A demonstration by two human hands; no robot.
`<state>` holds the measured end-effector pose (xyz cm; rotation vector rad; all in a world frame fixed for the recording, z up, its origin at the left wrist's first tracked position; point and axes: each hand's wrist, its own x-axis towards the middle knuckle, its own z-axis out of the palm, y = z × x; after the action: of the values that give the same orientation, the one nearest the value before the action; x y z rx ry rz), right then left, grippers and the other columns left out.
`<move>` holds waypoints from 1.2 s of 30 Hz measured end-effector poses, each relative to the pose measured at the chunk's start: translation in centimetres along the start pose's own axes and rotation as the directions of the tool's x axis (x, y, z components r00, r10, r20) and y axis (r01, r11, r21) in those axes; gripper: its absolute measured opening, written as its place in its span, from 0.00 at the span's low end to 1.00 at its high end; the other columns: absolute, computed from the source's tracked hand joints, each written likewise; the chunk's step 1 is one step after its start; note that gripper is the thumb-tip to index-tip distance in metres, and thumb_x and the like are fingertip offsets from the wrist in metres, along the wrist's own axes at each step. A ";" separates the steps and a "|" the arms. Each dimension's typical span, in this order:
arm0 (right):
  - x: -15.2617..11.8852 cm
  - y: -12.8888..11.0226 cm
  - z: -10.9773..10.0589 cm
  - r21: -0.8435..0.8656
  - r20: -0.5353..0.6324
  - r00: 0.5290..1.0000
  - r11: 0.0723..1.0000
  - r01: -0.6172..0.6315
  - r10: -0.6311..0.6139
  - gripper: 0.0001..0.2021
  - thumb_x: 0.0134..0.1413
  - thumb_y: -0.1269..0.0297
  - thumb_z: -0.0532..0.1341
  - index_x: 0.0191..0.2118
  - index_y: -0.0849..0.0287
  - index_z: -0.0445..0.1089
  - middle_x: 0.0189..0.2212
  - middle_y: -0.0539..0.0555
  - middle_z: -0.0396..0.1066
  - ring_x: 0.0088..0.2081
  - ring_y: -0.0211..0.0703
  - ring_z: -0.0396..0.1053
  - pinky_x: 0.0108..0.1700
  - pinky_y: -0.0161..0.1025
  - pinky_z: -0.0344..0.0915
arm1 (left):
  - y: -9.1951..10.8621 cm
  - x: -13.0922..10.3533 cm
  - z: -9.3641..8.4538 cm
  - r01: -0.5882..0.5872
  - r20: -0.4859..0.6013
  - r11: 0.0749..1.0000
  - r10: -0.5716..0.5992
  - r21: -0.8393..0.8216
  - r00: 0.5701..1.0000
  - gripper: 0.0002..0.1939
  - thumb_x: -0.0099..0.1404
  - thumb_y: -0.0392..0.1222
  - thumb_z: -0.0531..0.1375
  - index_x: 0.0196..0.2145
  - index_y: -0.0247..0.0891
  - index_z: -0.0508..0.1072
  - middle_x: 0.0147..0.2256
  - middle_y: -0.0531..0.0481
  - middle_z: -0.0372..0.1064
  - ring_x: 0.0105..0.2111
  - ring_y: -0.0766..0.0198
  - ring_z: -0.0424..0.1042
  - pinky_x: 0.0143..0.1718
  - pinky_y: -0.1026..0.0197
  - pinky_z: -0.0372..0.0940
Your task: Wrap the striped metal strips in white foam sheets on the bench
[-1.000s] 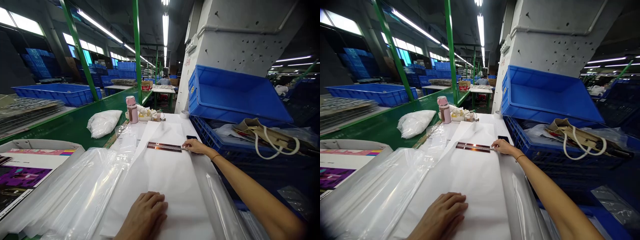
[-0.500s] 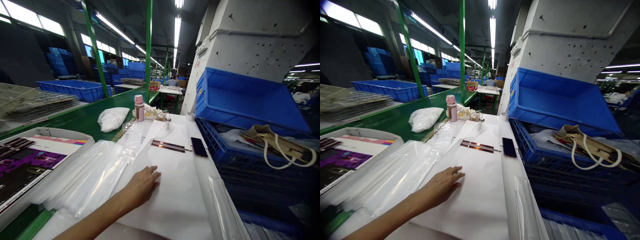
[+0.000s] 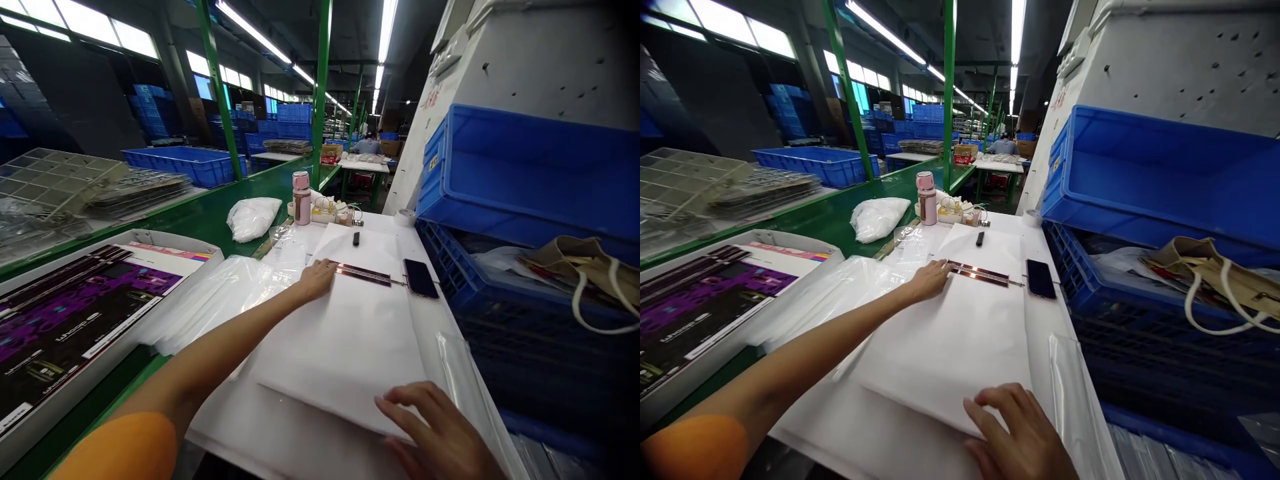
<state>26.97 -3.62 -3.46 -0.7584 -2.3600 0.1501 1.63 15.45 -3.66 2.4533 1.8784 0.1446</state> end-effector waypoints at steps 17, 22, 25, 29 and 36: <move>-1.0 0.3 4.2 -0.030 -0.015 0.998 0.997 -0.067 0.067 0.10 0.61 0.75 0.52 0.33 0.59 0.69 0.28 0.52 0.68 0.32 0.41 0.63 0.35 0.40 0.55 | 1.5 -14.7 -3.2 -0.404 -0.030 0.758 0.455 -0.512 0.890 0.18 0.66 0.54 0.56 0.50 0.46 0.69 0.51 0.50 0.67 0.52 0.61 0.64 0.53 0.60 0.59; 0.6 0.4 2.5 0.036 0.120 0.981 0.986 -0.160 0.154 0.10 0.61 0.75 0.51 0.32 0.58 0.65 0.30 0.51 0.67 0.33 0.40 0.64 0.36 0.39 0.57 | 2.8 -16.6 -2.9 -0.340 0.052 0.809 0.413 -0.479 0.909 0.20 0.59 0.58 0.61 0.46 0.47 0.71 0.46 0.53 0.70 0.46 0.59 0.68 0.49 0.60 0.61; 2.6 1.0 1.1 -0.021 0.078 0.988 0.991 -0.130 0.131 0.09 0.61 0.74 0.51 0.32 0.58 0.65 0.29 0.51 0.68 0.33 0.40 0.64 0.38 0.40 0.58 | 3.1 -15.6 -3.0 -0.341 0.021 0.852 0.380 -0.396 0.925 0.08 0.65 0.50 0.58 0.39 0.46 0.72 0.39 0.55 0.72 0.40 0.63 0.70 0.43 0.61 0.62; 5.2 1.6 -1.5 -0.279 -0.188 0.982 0.959 -0.049 -0.005 0.09 0.59 0.74 0.55 0.43 0.60 0.68 0.36 0.55 0.70 0.39 0.44 0.67 0.43 0.43 0.58 | 3.4 -11.9 -6.0 -0.340 -0.044 0.916 0.339 -0.214 0.940 0.07 0.67 0.43 0.54 0.34 0.45 0.72 0.35 0.55 0.73 0.35 0.63 0.70 0.36 0.61 0.61; 7.1 2.9 -3.3 -0.397 -0.260 0.944 0.914 0.086 -0.202 0.13 0.55 0.79 0.57 0.44 0.61 0.70 0.35 0.55 0.73 0.39 0.45 0.68 0.47 0.46 0.57 | 1.4 2.9 -13.6 -0.209 -0.160 0.977 0.212 0.036 0.964 0.09 0.65 0.46 0.56 0.38 0.43 0.74 0.38 0.51 0.74 0.38 0.59 0.71 0.32 0.64 0.59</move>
<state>26.00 2.48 2.17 -0.7186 -2.1646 -0.4720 2.37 17.65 10.10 2.7256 1.6743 0.3478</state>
